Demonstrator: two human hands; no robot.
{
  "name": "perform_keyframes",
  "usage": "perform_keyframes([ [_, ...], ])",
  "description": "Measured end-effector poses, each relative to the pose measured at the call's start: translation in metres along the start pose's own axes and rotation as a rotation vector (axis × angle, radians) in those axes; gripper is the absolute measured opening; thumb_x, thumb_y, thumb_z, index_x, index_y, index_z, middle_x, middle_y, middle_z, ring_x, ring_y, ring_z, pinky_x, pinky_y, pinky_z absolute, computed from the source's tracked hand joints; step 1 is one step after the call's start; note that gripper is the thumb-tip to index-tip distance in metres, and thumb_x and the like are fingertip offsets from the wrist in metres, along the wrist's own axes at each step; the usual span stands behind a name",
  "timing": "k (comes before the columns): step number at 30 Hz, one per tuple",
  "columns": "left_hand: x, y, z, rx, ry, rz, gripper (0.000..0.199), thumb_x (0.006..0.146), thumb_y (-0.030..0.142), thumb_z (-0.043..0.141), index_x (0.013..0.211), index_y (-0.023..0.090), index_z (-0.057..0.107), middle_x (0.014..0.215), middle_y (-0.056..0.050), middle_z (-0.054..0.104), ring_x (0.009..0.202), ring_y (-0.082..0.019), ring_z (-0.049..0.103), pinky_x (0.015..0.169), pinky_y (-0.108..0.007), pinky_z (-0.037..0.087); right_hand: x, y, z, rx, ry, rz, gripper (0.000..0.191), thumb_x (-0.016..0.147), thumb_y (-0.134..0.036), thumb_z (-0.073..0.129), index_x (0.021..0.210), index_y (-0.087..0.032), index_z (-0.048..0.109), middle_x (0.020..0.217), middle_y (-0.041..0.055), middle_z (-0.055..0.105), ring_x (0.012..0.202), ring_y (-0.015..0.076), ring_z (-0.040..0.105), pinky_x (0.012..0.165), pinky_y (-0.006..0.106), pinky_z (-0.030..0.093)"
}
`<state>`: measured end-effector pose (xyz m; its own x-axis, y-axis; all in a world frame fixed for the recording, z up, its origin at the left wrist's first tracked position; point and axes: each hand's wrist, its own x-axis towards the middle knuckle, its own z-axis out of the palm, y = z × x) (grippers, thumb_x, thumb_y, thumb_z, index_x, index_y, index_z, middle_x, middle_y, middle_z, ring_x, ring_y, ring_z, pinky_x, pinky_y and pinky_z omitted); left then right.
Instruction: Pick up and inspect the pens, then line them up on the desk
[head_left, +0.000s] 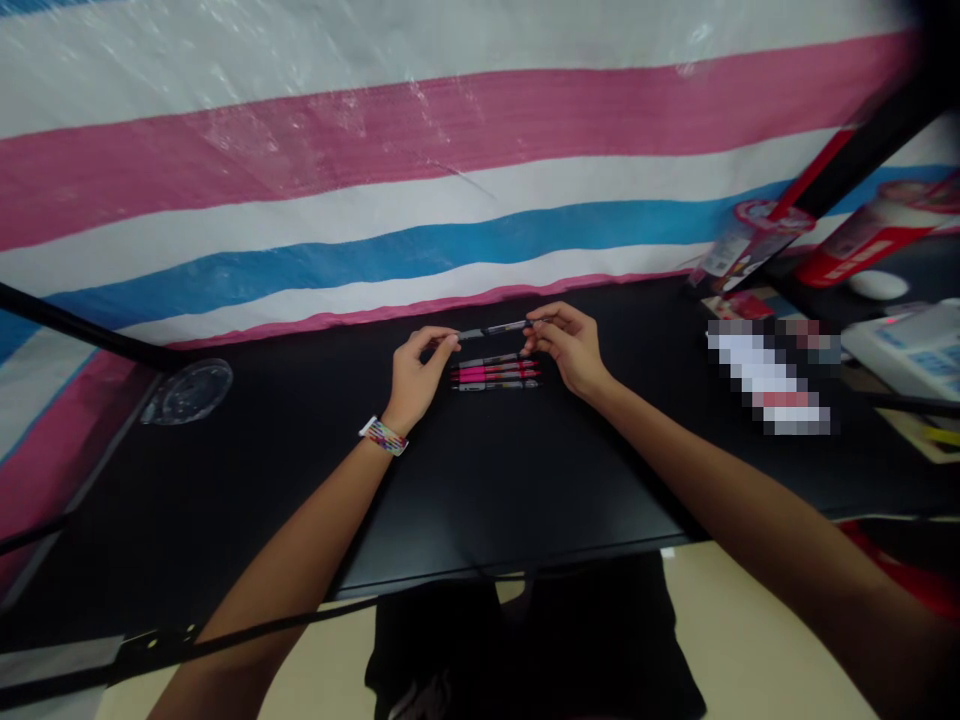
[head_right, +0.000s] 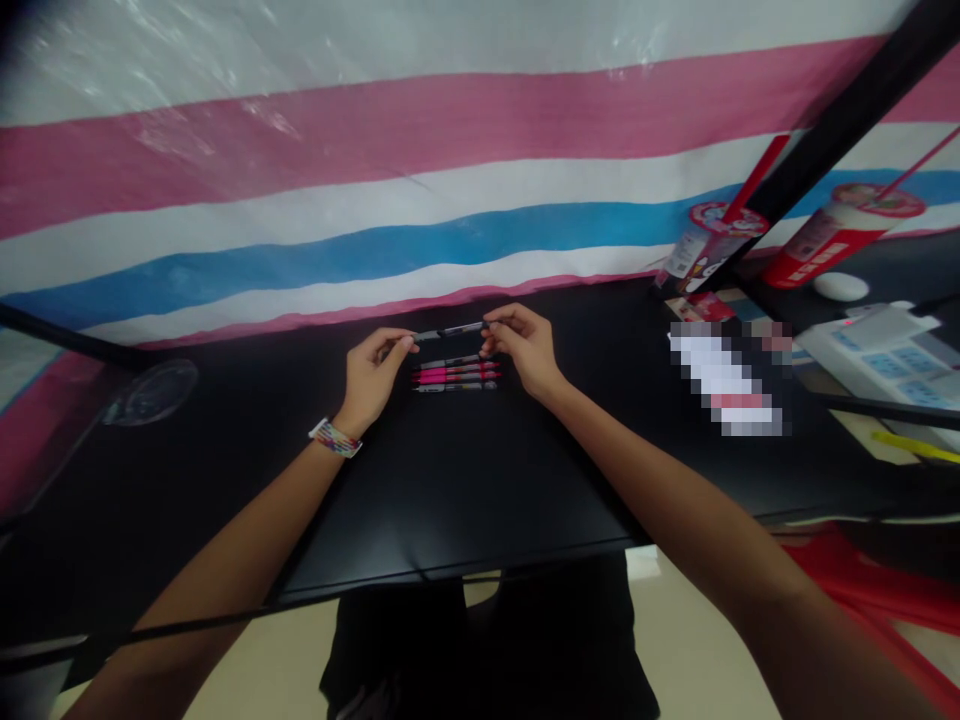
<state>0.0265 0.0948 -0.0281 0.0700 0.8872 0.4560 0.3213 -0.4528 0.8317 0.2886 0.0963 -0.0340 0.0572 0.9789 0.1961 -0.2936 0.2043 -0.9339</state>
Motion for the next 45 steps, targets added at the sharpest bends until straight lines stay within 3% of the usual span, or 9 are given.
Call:
perform_keyframes([
  [4, 0.0, 0.003, -0.001, -0.017, 0.014, 0.01, 0.015, 0.098, 0.032, 0.081, 0.112, 0.026, 0.083, 0.11, -0.006, 0.085, 0.101, -0.022, 0.079, 0.098, -0.04, 0.062, 0.0, 0.0, 0.0, -0.011, -0.007, 0.014, 0.018, 0.083, -0.035, 0.085, 0.096, -0.025, 0.078, 0.082, 0.0011, 0.074, 0.065, 0.0162, 0.069, 0.069, 0.038, 0.065],
  [16, 0.0, 0.003, 0.0, -0.019, 0.009, 0.035, 0.024, 0.096, 0.031, 0.084, 0.119, 0.026, 0.079, 0.117, -0.006, 0.084, 0.112, -0.024, 0.08, 0.1, -0.041, 0.062, -0.003, -0.005, 0.002, -0.007, 0.004, 0.024, 0.019, 0.082, -0.036, 0.085, 0.096, -0.024, 0.078, 0.082, 0.0009, 0.075, 0.065, 0.0161, 0.07, 0.071, 0.039, 0.066],
  [22, 0.0, 0.004, -0.001, -0.042, 0.01, -0.002, 0.018, 0.107, 0.038, 0.072, 0.118, 0.026, 0.078, 0.099, -0.005, 0.083, 0.095, -0.021, 0.08, 0.094, -0.039, 0.062, -0.004, -0.005, 0.002, 0.003, 0.01, 0.02, 0.018, 0.084, -0.035, 0.085, 0.096, -0.025, 0.078, 0.083, 0.0013, 0.074, 0.066, 0.0161, 0.07, 0.072, 0.039, 0.066],
  [27, 0.0, 0.005, 0.0, -0.001, 0.02, 0.068, 0.03, 0.096, 0.032, 0.084, 0.124, 0.027, 0.075, 0.117, -0.007, 0.084, 0.112, -0.024, 0.08, 0.101, -0.042, 0.06, -0.005, -0.004, 0.0, -0.005, 0.004, 0.02, 0.019, 0.085, -0.037, 0.084, 0.098, -0.025, 0.077, 0.085, 0.0011, 0.074, 0.067, 0.016, 0.07, 0.074, 0.039, 0.066],
  [32, 0.0, 0.01, 0.001, -0.028, 0.019, 0.004, 0.019, 0.109, 0.038, 0.068, 0.122, 0.026, 0.076, 0.098, -0.004, 0.082, 0.092, -0.02, 0.08, 0.096, -0.041, 0.06, -0.006, -0.005, 0.001, -0.005, -0.002, 0.026, 0.02, 0.085, -0.037, 0.085, 0.098, -0.024, 0.078, 0.085, 0.0014, 0.075, 0.067, 0.0161, 0.071, 0.074, 0.039, 0.066],
  [38, -0.002, 0.011, 0.002, 0.035, 0.047, 0.094, 0.037, 0.098, 0.034, 0.083, 0.133, 0.028, 0.072, 0.119, -0.006, 0.082, 0.116, -0.025, 0.077, 0.105, -0.044, 0.055, -0.007, -0.007, 0.003, 0.023, 0.01, 0.03, 0.017, 0.083, -0.034, 0.087, 0.095, -0.024, 0.08, 0.083, 0.0014, 0.076, 0.066, 0.0165, 0.072, 0.073, 0.039, 0.066],
  [40, -0.002, 0.009, 0.002, 0.048, 0.049, 0.041, 0.023, 0.108, 0.043, 0.071, 0.124, 0.028, 0.077, 0.108, -0.006, 0.083, 0.106, -0.024, 0.077, 0.103, -0.045, 0.055, -0.007, -0.006, 0.003, 0.015, 0.007, 0.031, 0.016, 0.085, -0.034, 0.086, 0.096, -0.024, 0.08, 0.084, 0.0017, 0.076, 0.067, 0.0166, 0.072, 0.074, 0.039, 0.066],
  [43, -0.002, 0.006, 0.003, 0.081, 0.05, -0.003, 0.045, 0.116, 0.05, 0.052, 0.09, 0.026, 0.079, 0.089, -0.005, 0.081, 0.096, -0.024, 0.075, 0.1, -0.046, 0.055, -0.007, -0.006, 0.002, 0.012, 0.002, 0.028, 0.016, 0.085, -0.034, 0.086, 0.097, -0.025, 0.08, 0.084, 0.0016, 0.076, 0.067, 0.0165, 0.072, 0.075, 0.039, 0.066],
  [45, -0.001, 0.005, 0.003, 0.125, 0.033, 0.031, 0.045, 0.114, 0.048, 0.058, 0.078, 0.026, 0.075, 0.086, -0.005, 0.08, 0.096, -0.025, 0.073, 0.099, -0.046, 0.054, -0.007, -0.006, 0.001, 0.023, 0.0, 0.023, 0.016, 0.085, -0.034, 0.086, 0.096, -0.025, 0.08, 0.084, 0.0015, 0.077, 0.067, 0.0164, 0.072, 0.074, 0.039, 0.066],
])
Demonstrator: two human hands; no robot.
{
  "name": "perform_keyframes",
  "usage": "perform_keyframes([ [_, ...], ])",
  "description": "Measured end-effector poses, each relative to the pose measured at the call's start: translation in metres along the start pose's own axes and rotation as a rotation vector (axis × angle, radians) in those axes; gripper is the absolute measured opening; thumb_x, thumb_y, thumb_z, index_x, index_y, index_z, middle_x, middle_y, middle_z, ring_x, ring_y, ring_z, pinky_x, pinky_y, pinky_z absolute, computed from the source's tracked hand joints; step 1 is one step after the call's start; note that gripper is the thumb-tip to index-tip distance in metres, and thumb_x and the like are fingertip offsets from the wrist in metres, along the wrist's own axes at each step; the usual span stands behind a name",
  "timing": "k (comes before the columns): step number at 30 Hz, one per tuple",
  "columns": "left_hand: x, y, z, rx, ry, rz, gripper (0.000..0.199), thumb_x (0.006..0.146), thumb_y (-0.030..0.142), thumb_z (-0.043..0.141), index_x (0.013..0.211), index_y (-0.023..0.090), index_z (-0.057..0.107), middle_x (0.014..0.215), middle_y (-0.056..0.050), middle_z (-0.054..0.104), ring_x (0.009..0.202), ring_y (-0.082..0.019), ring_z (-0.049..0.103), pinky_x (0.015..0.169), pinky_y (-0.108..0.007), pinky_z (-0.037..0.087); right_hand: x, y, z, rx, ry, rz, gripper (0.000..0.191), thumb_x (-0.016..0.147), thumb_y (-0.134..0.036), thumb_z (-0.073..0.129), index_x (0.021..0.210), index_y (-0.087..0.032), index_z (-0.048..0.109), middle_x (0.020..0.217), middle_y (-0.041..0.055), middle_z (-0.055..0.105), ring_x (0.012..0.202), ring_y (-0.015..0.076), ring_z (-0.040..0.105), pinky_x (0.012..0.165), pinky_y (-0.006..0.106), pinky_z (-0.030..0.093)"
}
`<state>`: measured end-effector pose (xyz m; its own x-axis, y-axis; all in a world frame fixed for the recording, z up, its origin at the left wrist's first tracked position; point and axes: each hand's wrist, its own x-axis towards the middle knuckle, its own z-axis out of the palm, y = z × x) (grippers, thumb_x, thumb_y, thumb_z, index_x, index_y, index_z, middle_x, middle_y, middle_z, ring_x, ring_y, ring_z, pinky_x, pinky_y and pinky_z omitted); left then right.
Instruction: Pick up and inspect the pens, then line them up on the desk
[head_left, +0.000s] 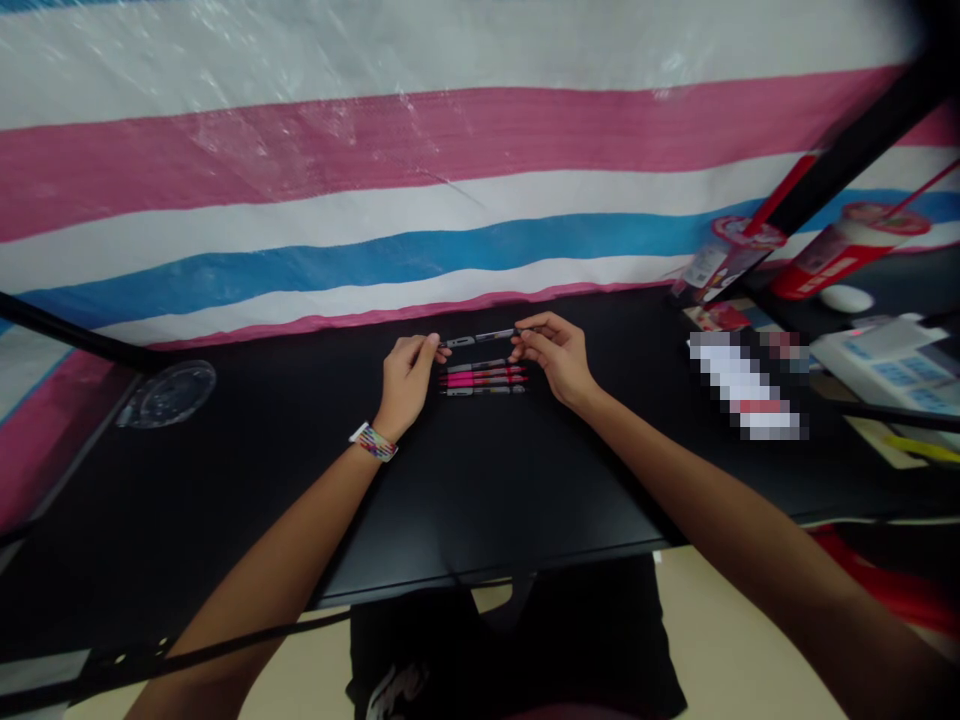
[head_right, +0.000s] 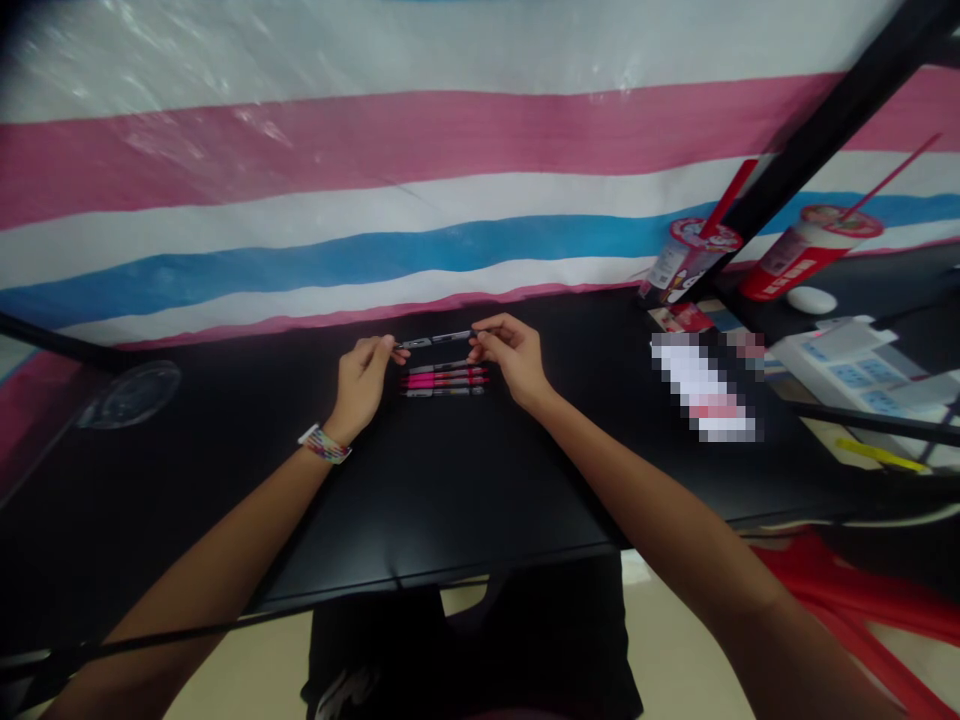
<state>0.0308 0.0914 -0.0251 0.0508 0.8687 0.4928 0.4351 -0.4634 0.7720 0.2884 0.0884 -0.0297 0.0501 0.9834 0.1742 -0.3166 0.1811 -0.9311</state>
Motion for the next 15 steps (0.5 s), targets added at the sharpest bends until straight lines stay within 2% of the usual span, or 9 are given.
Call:
perform_keyframes([
  [1, 0.0002, 0.0001, -0.0001, 0.011, 0.0, 0.024, 0.037, 0.111, 0.045, 0.065, 0.081, 0.026, 0.075, 0.089, -0.004, 0.08, 0.098, -0.025, 0.072, 0.099, -0.045, 0.054, 0.0, 0.0001, -0.0003, 0.003, 0.001, -0.001, 0.016, 0.084, -0.034, 0.086, 0.096, -0.025, 0.08, 0.083, 0.0015, 0.076, 0.067, 0.0164, 0.072, 0.074, 0.038, 0.066],
  [3, 0.0003, 0.0009, -0.0004, 0.002, 0.008, 0.064, 0.012, 0.103, 0.037, 0.076, 0.098, 0.027, 0.079, 0.101, -0.005, 0.081, 0.104, -0.026, 0.073, 0.101, -0.045, 0.055, 0.0001, 0.0002, -0.0007, -0.002, 0.004, 0.0, 0.016, 0.084, -0.035, 0.086, 0.096, -0.025, 0.08, 0.084, 0.0016, 0.076, 0.067, 0.0166, 0.072, 0.074, 0.038, 0.065],
  [4, 0.0003, 0.0014, -0.0005, -0.019, 0.012, 0.069, 0.012, 0.1, 0.035, 0.08, 0.11, 0.028, 0.079, 0.108, -0.005, 0.081, 0.108, -0.026, 0.073, 0.103, -0.045, 0.055, 0.0001, 0.0002, -0.0008, -0.008, 0.004, 0.0, 0.017, 0.084, -0.035, 0.086, 0.096, -0.025, 0.08, 0.084, 0.0015, 0.076, 0.067, 0.0167, 0.072, 0.074, 0.039, 0.066],
  [6, 0.0002, 0.0021, -0.0007, -0.069, 0.0, 0.043, 0.027, 0.1, 0.034, 0.08, 0.126, 0.029, 0.075, 0.112, -0.005, 0.081, 0.11, -0.026, 0.075, 0.104, -0.045, 0.055, 0.0, -0.0001, -0.0007, -0.02, 0.001, 0.002, 0.017, 0.085, -0.036, 0.086, 0.096, -0.026, 0.079, 0.085, 0.0014, 0.076, 0.068, 0.0169, 0.072, 0.075, 0.04, 0.066],
  [7, 0.0002, 0.0022, -0.0008, -0.076, -0.013, 0.022, 0.024, 0.103, 0.036, 0.076, 0.127, 0.03, 0.075, 0.108, -0.004, 0.082, 0.108, -0.025, 0.076, 0.104, -0.045, 0.055, 0.0, -0.0004, -0.0005, -0.023, -0.001, 0.003, 0.017, 0.085, -0.037, 0.086, 0.097, -0.026, 0.079, 0.085, 0.0013, 0.076, 0.068, 0.017, 0.072, 0.075, 0.04, 0.066],
  [9, 0.0002, 0.0023, -0.001, -0.052, -0.033, -0.006, 0.015, 0.109, 0.039, 0.068, 0.112, 0.029, 0.08, 0.097, -0.004, 0.082, 0.102, -0.026, 0.076, 0.1, -0.046, 0.055, -0.0002, -0.0011, -0.0001, -0.023, -0.003, 0.005, 0.017, 0.085, -0.037, 0.085, 0.096, -0.026, 0.079, 0.084, 0.0013, 0.076, 0.068, 0.0169, 0.071, 0.076, 0.04, 0.066],
  [11, 0.0, 0.0026, -0.0014, -0.005, -0.041, 0.012, 0.019, 0.108, 0.038, 0.069, 0.097, 0.029, 0.082, 0.094, -0.004, 0.082, 0.101, -0.026, 0.075, 0.099, -0.046, 0.056, -0.0005, -0.0019, 0.0003, -0.017, 0.003, 0.006, 0.016, 0.085, -0.036, 0.085, 0.096, -0.026, 0.079, 0.084, 0.0013, 0.076, 0.068, 0.0168, 0.072, 0.075, 0.039, 0.065],
  [14, -0.0006, 0.0046, -0.002, 0.029, -0.025, 0.08, 0.006, 0.101, 0.031, 0.079, 0.103, 0.03, 0.084, 0.103, -0.004, 0.084, 0.105, -0.027, 0.074, 0.101, -0.047, 0.057, -0.0015, -0.0027, 0.0008, -0.003, 0.006, 0.01, 0.015, 0.083, -0.033, 0.085, 0.094, -0.025, 0.079, 0.082, 0.0014, 0.076, 0.067, 0.0166, 0.072, 0.073, 0.039, 0.065],
  [15, -0.0008, 0.0055, -0.0021, 0.032, -0.013, 0.1, 0.008, 0.1, 0.03, 0.08, 0.107, 0.031, 0.084, 0.105, -0.004, 0.084, 0.106, -0.027, 0.074, 0.102, -0.048, 0.057, -0.0019, -0.0028, 0.001, -0.001, 0.005, 0.015, 0.015, 0.082, -0.033, 0.085, 0.093, -0.025, 0.079, 0.081, 0.0013, 0.075, 0.066, 0.0165, 0.071, 0.072, 0.038, 0.065],
])
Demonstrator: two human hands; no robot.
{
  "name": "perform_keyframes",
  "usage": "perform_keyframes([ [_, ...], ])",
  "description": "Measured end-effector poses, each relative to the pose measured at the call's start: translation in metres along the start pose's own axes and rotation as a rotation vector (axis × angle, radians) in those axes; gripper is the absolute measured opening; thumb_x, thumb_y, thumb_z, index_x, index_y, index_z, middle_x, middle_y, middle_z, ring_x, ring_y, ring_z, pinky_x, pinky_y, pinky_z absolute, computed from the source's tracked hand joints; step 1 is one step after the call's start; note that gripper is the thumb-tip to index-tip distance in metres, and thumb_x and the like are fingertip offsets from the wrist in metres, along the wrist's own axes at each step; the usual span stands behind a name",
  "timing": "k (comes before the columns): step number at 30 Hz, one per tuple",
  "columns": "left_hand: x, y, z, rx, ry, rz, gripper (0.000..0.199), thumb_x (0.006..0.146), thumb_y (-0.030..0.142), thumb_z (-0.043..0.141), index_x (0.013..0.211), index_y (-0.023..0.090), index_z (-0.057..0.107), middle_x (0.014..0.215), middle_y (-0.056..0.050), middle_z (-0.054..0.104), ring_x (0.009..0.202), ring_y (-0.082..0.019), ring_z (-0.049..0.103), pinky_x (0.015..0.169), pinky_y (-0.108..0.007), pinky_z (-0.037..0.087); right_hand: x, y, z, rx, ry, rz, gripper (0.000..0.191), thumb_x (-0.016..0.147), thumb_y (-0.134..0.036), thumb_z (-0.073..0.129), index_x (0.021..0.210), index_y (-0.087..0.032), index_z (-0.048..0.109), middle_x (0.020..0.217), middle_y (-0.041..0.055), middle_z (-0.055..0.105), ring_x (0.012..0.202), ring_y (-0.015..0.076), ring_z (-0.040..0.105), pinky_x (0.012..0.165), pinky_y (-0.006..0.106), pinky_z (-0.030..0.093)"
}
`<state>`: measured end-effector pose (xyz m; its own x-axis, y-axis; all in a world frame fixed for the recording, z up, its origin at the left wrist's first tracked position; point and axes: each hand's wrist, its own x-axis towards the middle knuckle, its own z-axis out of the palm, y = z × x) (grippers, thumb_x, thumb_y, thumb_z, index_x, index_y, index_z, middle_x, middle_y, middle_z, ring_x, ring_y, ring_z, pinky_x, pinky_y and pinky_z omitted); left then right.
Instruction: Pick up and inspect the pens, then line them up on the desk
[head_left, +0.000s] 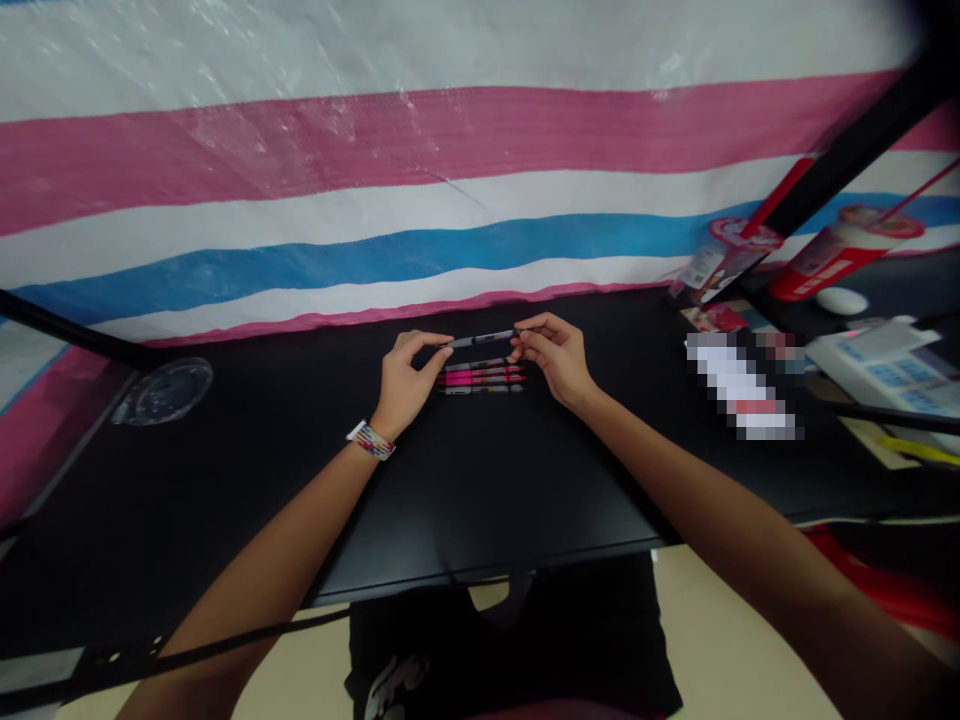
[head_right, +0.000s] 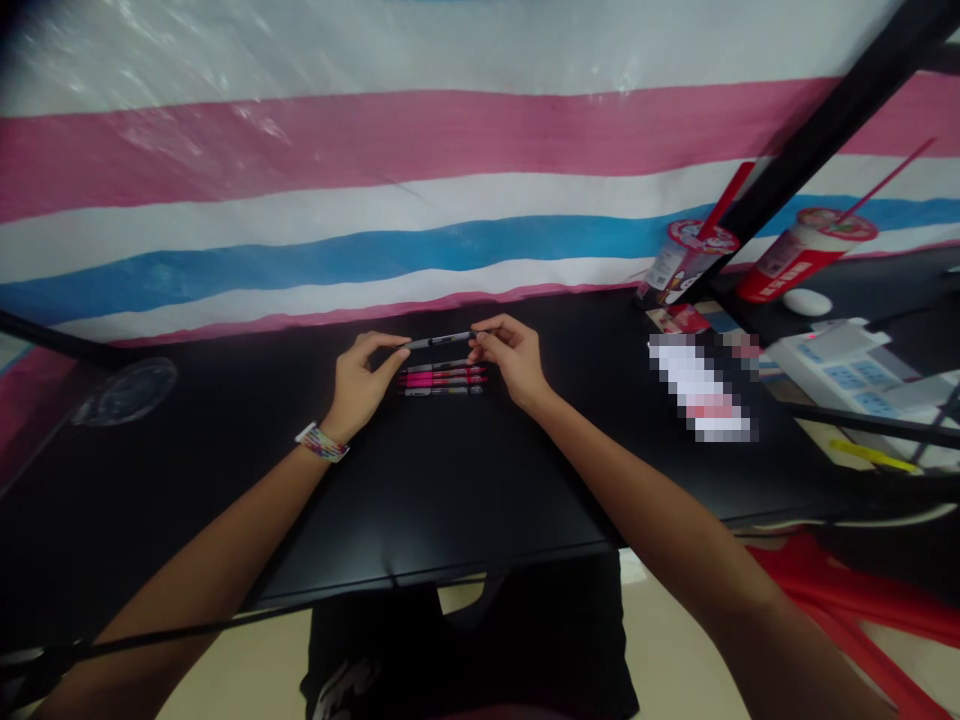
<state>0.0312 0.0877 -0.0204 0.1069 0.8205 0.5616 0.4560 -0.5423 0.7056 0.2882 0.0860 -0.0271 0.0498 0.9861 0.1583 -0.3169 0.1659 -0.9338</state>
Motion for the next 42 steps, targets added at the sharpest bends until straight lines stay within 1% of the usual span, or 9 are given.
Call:
perform_keyframes([
  [8, -0.002, 0.006, 0.0, 0.032, 0.077, 0.096, 0.008, 0.1, 0.032, 0.082, 0.107, 0.032, 0.086, 0.105, -0.003, 0.083, 0.108, -0.026, 0.074, 0.102, -0.048, 0.059, 0.0, -0.003, 0.001, 0.062, 0.001, 0.103, 0.014, 0.078, -0.03, 0.083, 0.088, -0.024, 0.075, 0.077, 0.0003, 0.072, 0.064, 0.0155, 0.065, 0.071, 0.036, 0.064],
  [11, -0.002, 0.006, 0.0, 0.006, 0.095, 0.089, 0.009, 0.1, 0.031, 0.082, 0.109, 0.031, 0.085, 0.108, -0.003, 0.083, 0.108, -0.025, 0.075, 0.102, -0.048, 0.059, 0.001, -0.008, 0.001, 0.196, -0.104, 0.265, 0.023, 0.08, -0.032, 0.077, 0.101, -0.024, 0.077, 0.08, 0.0015, 0.071, 0.067, 0.0165, 0.063, 0.068, 0.033, 0.062],
  [15, -0.002, 0.007, 0.001, -0.014, 0.098, 0.091, 0.01, 0.1, 0.029, 0.082, 0.109, 0.03, 0.084, 0.109, -0.003, 0.084, 0.108, -0.025, 0.076, 0.102, -0.048, 0.059, 0.001, -0.013, 0.0, 0.346, -0.236, 0.441, 0.047, 0.086, -0.044, 0.064, 0.122, -0.018, 0.078, 0.095, 0.0102, 0.078, 0.075, 0.0197, 0.064, 0.063, 0.031, 0.059],
  [18, -0.002, 0.008, 0.001, -0.007, 0.102, 0.086, 0.009, 0.099, 0.028, 0.082, 0.108, 0.03, 0.084, 0.108, -0.003, 0.084, 0.108, -0.026, 0.075, 0.103, -0.048, 0.059, 0.001, -0.012, -0.001, 0.38, -0.238, 0.422, 0.048, 0.089, -0.045, 0.062, 0.125, -0.018, 0.077, 0.102, 0.0119, 0.078, 0.08, 0.0204, 0.065, 0.065, 0.03, 0.059],
  [24, -0.002, 0.009, 0.001, 0.011, 0.093, 0.08, 0.009, 0.099, 0.028, 0.082, 0.108, 0.03, 0.084, 0.108, -0.003, 0.083, 0.108, -0.025, 0.075, 0.102, -0.048, 0.06, 0.001, -0.005, 0.0, 0.362, -0.18, 0.387, 0.029, 0.087, -0.037, 0.068, 0.111, -0.022, 0.076, 0.088, 0.007, 0.073, 0.075, 0.019, 0.063, 0.073, 0.033, 0.063],
  [28, -0.003, 0.008, 0.001, 0.006, 0.097, 0.087, 0.009, 0.1, 0.027, 0.082, 0.108, 0.029, 0.084, 0.108, -0.003, 0.084, 0.108, -0.025, 0.075, 0.102, -0.047, 0.06, 0.0, -0.01, 0.002, 0.39, -0.18, 0.411, 0.038, 0.092, -0.041, 0.064, 0.122, -0.022, 0.078, 0.095, 0.0086, 0.077, 0.08, 0.0207, 0.067, 0.076, 0.035, 0.065],
  [32, -0.003, 0.007, 0.001, 0.016, 0.093, 0.088, 0.009, 0.1, 0.027, 0.081, 0.109, 0.029, 0.083, 0.109, -0.003, 0.084, 0.108, -0.024, 0.075, 0.103, -0.046, 0.06, -0.002, -0.016, 0.005, 0.512, -0.182, 0.474, 0.041, 0.095, -0.036, 0.062, 0.129, -0.02, 0.078, 0.097, 0.0072, 0.079, 0.08, 0.0172, 0.068, 0.077, 0.028, 0.064],
  [36, -0.003, 0.006, 0.001, 0.016, 0.092, 0.09, 0.009, 0.1, 0.027, 0.082, 0.109, 0.028, 0.084, 0.108, -0.003, 0.084, 0.108, -0.025, 0.076, 0.103, -0.046, 0.06, -0.004, -0.019, 0.006, 0.591, -0.171, 0.515, 0.039, 0.099, -0.034, 0.059, 0.128, -0.019, 0.079, 0.096, 0.0067, 0.079, 0.079, 0.0162, 0.068, 0.076, 0.026, 0.063],
  [42, -0.003, 0.006, 0.001, 0.002, 0.088, 0.102, 0.01, 0.1, 0.025, 0.082, 0.109, 0.029, 0.084, 0.107, -0.003, 0.084, 0.107, -0.024, 0.076, 0.101, -0.046, 0.06, -0.004, -0.022, 0.008, 0.546, -0.156, 0.509, 0.039, 0.103, -0.04, 0.056, 0.126, -0.021, 0.081, 0.095, 0.0065, 0.078, 0.079, 0.017, 0.067, 0.078, 0.028, 0.063],
])
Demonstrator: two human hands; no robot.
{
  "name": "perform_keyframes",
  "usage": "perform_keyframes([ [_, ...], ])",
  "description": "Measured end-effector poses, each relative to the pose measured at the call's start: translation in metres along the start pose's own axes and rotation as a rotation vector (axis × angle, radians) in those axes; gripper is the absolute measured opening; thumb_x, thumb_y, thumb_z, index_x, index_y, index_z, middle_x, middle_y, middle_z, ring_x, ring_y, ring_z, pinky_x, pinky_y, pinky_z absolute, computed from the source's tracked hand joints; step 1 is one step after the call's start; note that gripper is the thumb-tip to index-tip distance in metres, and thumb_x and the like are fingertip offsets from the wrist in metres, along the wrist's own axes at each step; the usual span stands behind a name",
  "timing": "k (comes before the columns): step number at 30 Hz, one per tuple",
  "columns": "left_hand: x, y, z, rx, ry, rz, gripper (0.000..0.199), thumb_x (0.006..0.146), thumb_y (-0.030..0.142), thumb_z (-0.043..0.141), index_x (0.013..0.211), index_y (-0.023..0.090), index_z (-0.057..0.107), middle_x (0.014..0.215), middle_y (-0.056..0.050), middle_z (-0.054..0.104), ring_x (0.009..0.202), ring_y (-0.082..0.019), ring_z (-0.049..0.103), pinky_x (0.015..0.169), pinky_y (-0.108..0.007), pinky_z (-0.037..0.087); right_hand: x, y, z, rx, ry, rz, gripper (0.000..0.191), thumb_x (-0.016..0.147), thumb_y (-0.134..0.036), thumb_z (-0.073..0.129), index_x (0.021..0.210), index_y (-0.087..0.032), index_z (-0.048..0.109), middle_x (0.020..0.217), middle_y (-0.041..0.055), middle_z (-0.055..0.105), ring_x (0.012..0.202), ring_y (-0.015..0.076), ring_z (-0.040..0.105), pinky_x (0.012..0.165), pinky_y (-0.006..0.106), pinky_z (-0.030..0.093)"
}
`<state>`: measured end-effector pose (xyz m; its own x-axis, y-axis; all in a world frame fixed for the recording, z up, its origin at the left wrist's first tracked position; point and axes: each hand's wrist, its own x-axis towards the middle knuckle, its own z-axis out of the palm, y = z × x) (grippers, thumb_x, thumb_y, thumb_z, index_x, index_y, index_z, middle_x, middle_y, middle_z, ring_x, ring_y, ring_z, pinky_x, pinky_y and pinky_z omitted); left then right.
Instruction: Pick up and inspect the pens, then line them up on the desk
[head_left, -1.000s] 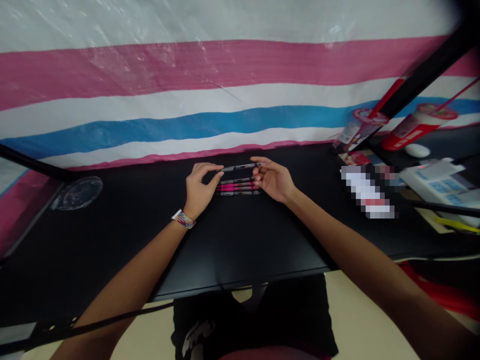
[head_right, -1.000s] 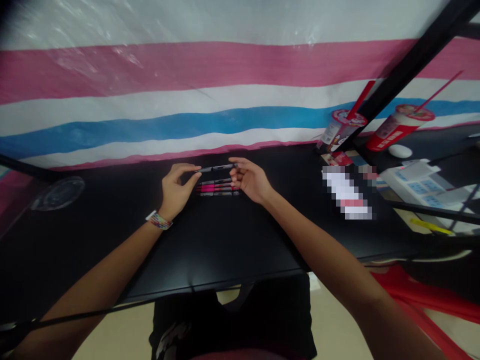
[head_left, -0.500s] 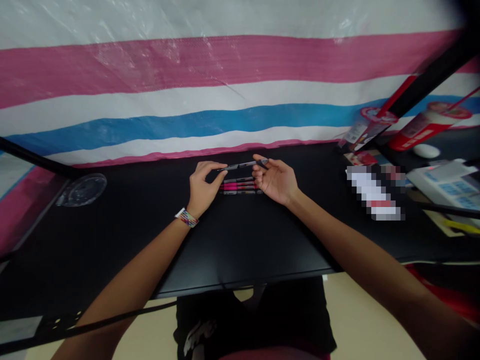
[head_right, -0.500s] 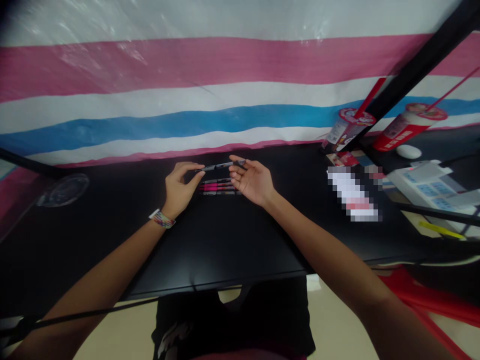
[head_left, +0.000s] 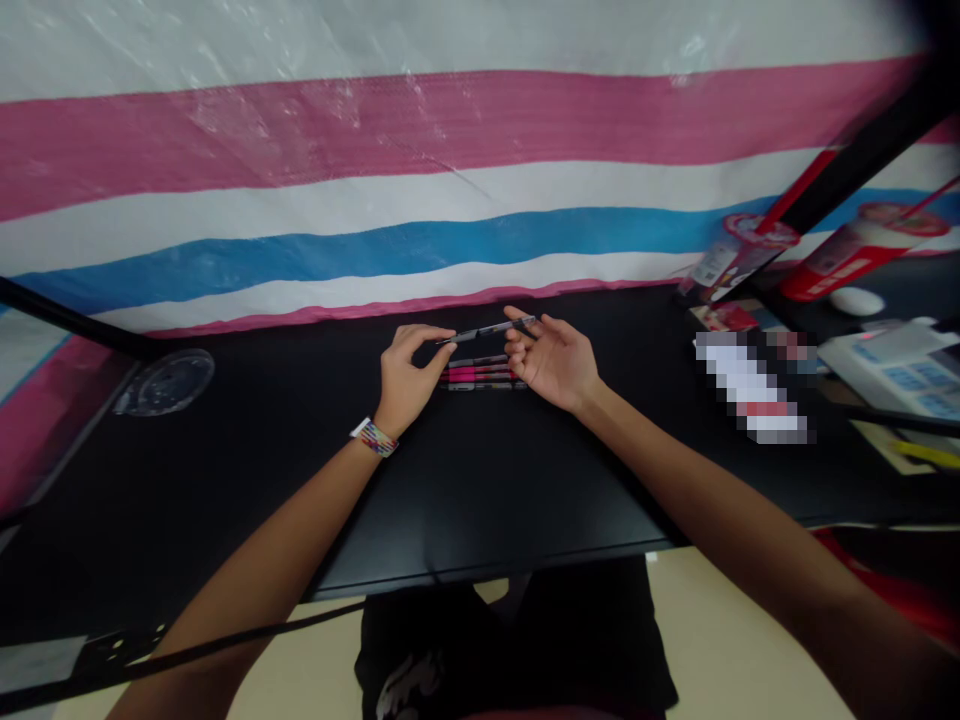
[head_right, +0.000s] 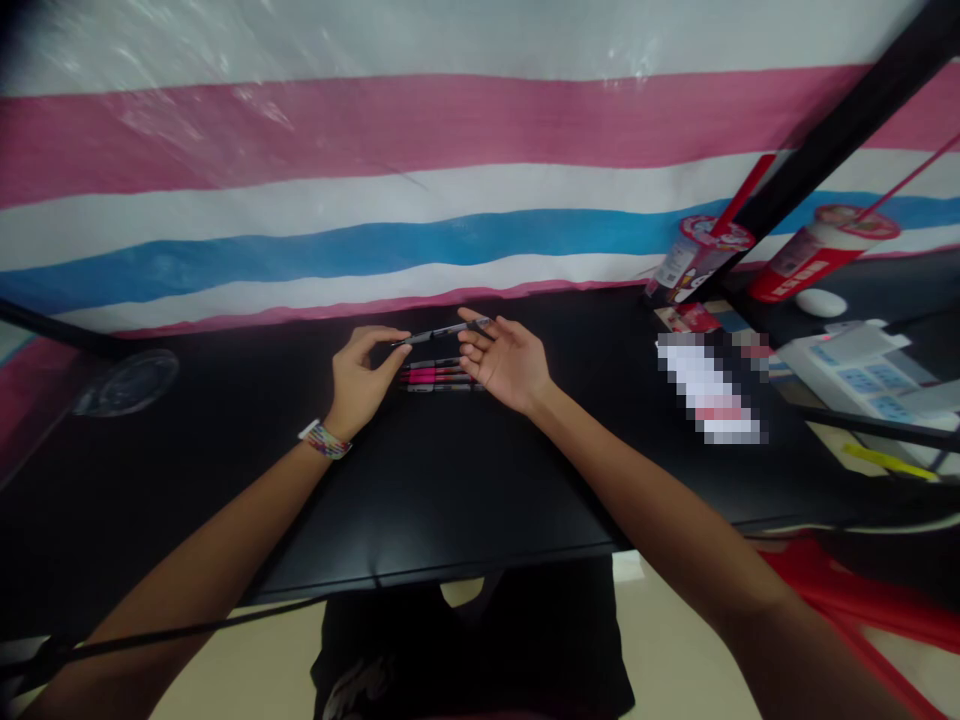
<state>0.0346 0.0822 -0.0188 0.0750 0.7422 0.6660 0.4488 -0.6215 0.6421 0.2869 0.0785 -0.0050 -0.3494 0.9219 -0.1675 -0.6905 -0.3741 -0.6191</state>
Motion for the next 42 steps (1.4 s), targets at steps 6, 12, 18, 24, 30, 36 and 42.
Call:
perform_keyframes([
  [6, 0.001, -0.001, 0.0, 0.023, -0.023, -0.036, 0.007, 0.101, 0.028, 0.08, 0.108, 0.028, 0.083, 0.108, -0.003, 0.084, 0.106, -0.025, 0.075, 0.101, -0.046, 0.059, 0.004, 0.006, 0.0, -0.214, 0.032, -0.147, 0.026, 0.099, -0.037, 0.072, 0.115, -0.02, 0.083, 0.091, 0.0045, 0.076, 0.076, 0.0159, 0.066, 0.078, 0.032, 0.066],
  [12, 0.001, -0.003, -0.001, 0.006, -0.056, -0.09, 0.009, 0.106, 0.033, 0.074, 0.109, 0.026, 0.08, 0.106, -0.004, 0.081, 0.103, -0.024, 0.072, 0.097, -0.042, 0.056, 0.006, 0.013, -0.003, -0.283, -0.02, -0.244, 0.027, 0.093, -0.039, 0.086, 0.11, -0.018, 0.083, 0.092, 0.0054, 0.078, 0.076, 0.0154, 0.07, 0.077, 0.035, 0.068],
  [18, 0.001, 0.0, -0.003, 0.038, -0.132, -0.073, 0.042, 0.117, 0.039, 0.053, 0.08, 0.025, 0.066, 0.08, -0.002, 0.068, 0.087, -0.022, 0.064, 0.085, -0.039, 0.051, 0.006, 0.013, -0.003, -0.309, -0.059, -0.253, 0.028, 0.092, -0.041, 0.089, 0.108, -0.02, 0.083, 0.09, 0.0048, 0.079, 0.077, 0.0161, 0.072, 0.081, 0.037, 0.069],
  [24, 0.001, 0.0, -0.001, 0.03, -0.099, -0.02, 0.014, 0.108, 0.038, 0.072, 0.103, 0.026, 0.076, 0.102, -0.004, 0.078, 0.101, -0.025, 0.071, 0.094, -0.042, 0.056, 0.006, 0.012, -0.004, -0.265, -0.022, -0.249, 0.03, 0.089, -0.04, 0.09, 0.108, -0.017, 0.084, 0.088, 0.0043, 0.078, 0.073, 0.0151, 0.07, 0.079, 0.036, 0.07],
  [30, 0.0, -0.002, 0.001, 0.015, -0.041, 0.009, 0.006, 0.102, 0.026, 0.079, 0.107, 0.026, 0.08, 0.108, -0.004, 0.08, 0.109, -0.025, 0.074, 0.101, -0.045, 0.058, 0.005, 0.012, -0.002, -0.194, 0.037, -0.16, 0.02, 0.096, -0.03, 0.079, 0.111, -0.017, 0.082, 0.087, 0.0036, 0.076, 0.074, 0.0141, 0.068, 0.085, 0.032, 0.069],
  [36, 0.001, 0.0, -0.001, -0.005, -0.04, -0.036, 0.006, 0.102, 0.026, 0.079, 0.108, 0.027, 0.08, 0.108, -0.004, 0.081, 0.106, -0.024, 0.073, 0.1, -0.045, 0.057, 0.003, 0.004, -0.002, -0.041, 0.037, -0.042, 0.032, 0.1, -0.036, 0.063, 0.118, -0.017, 0.082, 0.094, 0.0078, 0.08, 0.082, 0.0176, 0.071, 0.094, 0.032, 0.068],
  [42, 0.001, 0.004, -0.002, 0.016, -0.056, -0.058, 0.006, 0.102, 0.028, 0.078, 0.108, 0.027, 0.08, 0.109, -0.004, 0.081, 0.106, -0.025, 0.074, 0.101, -0.046, 0.058, 0.005, 0.007, -0.004, -0.124, 0.1, -0.073, 0.023, 0.1, -0.031, 0.063, 0.112, -0.021, 0.079, 0.091, 0.0062, 0.076, 0.079, 0.0173, 0.07, 0.097, 0.034, 0.067],
])
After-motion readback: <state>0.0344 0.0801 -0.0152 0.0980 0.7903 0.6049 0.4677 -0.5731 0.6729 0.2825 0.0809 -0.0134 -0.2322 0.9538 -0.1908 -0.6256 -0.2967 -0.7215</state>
